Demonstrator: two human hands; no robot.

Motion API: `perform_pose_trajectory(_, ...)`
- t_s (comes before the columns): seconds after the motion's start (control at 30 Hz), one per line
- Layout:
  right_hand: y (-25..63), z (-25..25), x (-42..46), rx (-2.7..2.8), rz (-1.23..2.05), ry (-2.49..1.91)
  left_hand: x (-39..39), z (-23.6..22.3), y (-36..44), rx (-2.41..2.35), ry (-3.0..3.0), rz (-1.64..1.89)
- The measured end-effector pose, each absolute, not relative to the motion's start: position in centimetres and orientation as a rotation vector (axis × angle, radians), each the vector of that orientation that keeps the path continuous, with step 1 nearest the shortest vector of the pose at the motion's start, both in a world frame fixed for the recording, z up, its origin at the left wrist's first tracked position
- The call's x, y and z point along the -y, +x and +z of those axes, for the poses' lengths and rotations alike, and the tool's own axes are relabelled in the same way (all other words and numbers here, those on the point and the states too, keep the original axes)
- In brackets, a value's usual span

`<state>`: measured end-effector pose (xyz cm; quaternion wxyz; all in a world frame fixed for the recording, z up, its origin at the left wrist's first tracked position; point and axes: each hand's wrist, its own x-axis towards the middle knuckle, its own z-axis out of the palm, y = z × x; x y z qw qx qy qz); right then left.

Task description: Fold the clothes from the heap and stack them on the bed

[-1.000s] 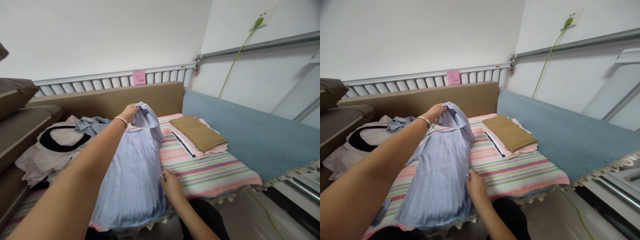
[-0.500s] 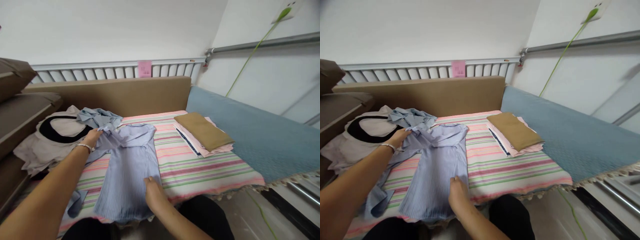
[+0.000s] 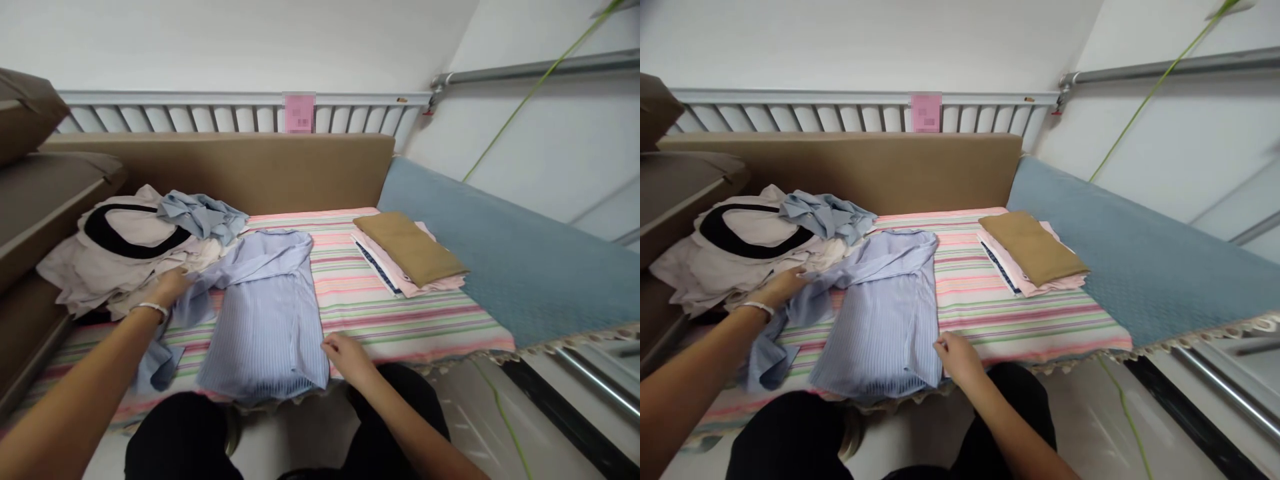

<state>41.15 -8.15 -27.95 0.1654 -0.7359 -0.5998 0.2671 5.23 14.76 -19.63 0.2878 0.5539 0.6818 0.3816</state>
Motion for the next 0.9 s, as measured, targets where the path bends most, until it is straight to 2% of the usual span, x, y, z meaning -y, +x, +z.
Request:
perform_pose_trajectory(0.1, 42.4, -30.1, 10.9, 1.678, 0.827, -2.124, -10.1, -21.2, 6.9, -1.819, 1.619, 1.037)
perform_pose_trajectory(0.2, 41.6, -32.0, 13.2, 1.602, 0.897, -2.166, -3.0, -24.6, 10.8, -1.532, 1.690, 0.988)
perform_pose_trajectory(0.27, 40.4, -32.5, 14.0, 1.587, 0.894, -2.203, 1.7, -27.3, 14.0, -1.376, 1.484, 0.921)
perform_pose_trajectory(0.4, 38.5, -32.2, 13.9, 1.670, 0.720, -2.308, 7.2, -30.9, 19.5, -1.384, 1.063, 0.872)
perform_pose_trajectory(0.6, 38.4, -32.5, 13.5, 1.806, 0.552, -2.313, 5.9, -31.2, 23.5, -1.588, 1.074, 0.859)
perform_pose_trajectory(0.9, 40.2, -34.4, 13.5, 1.551, 0.961, -2.158, 5.4, -32.3, 25.4, -1.634, 1.176, 0.682)
